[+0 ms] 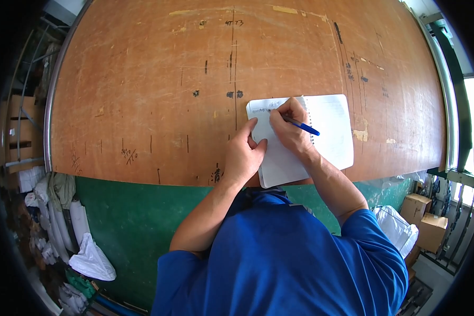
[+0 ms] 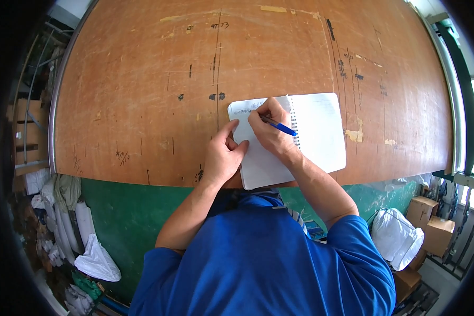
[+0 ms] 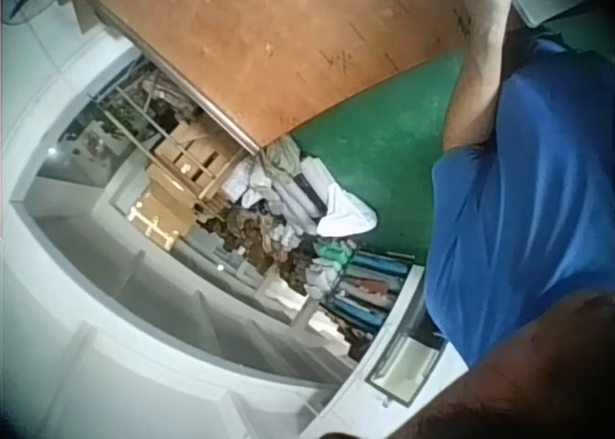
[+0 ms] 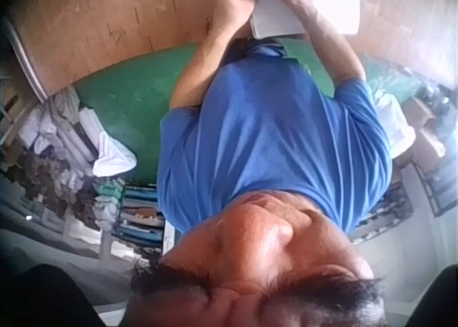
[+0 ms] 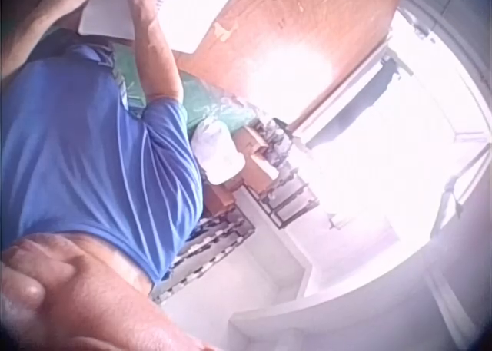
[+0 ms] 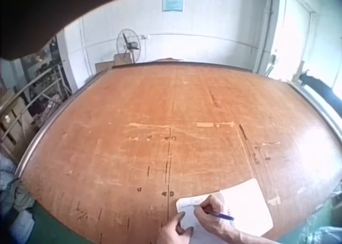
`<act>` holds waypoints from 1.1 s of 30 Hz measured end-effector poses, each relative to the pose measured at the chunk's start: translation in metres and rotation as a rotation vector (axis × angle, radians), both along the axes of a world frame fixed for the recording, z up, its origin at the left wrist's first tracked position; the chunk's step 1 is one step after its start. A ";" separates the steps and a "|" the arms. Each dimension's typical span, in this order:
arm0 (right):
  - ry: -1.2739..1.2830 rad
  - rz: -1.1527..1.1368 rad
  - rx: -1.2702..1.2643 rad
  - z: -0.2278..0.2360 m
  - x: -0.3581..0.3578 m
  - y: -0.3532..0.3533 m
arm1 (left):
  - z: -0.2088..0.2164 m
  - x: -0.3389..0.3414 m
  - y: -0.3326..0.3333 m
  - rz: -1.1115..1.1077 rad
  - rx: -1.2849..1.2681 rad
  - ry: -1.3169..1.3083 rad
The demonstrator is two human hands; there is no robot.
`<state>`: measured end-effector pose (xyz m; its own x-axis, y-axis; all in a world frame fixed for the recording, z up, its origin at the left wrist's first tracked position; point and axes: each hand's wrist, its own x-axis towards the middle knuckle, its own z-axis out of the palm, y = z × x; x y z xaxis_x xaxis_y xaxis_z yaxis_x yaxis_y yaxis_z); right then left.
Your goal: Checking and counting manufactured parts in a warehouse and recording stock data in a notebook.
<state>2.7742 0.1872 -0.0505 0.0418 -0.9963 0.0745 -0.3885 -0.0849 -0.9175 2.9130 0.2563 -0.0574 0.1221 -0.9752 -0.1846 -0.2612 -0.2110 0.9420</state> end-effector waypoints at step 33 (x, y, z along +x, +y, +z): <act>0.095 0.022 -0.019 0.002 -0.002 -0.001 | -0.002 0.000 0.000 0.001 -0.012 0.012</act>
<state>2.7721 0.1863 -0.0487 0.0709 -0.9936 0.0881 -0.4712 -0.1112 -0.8750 2.9132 0.2567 -0.0591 0.1212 -0.9771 -0.1747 -0.2491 -0.2003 0.9475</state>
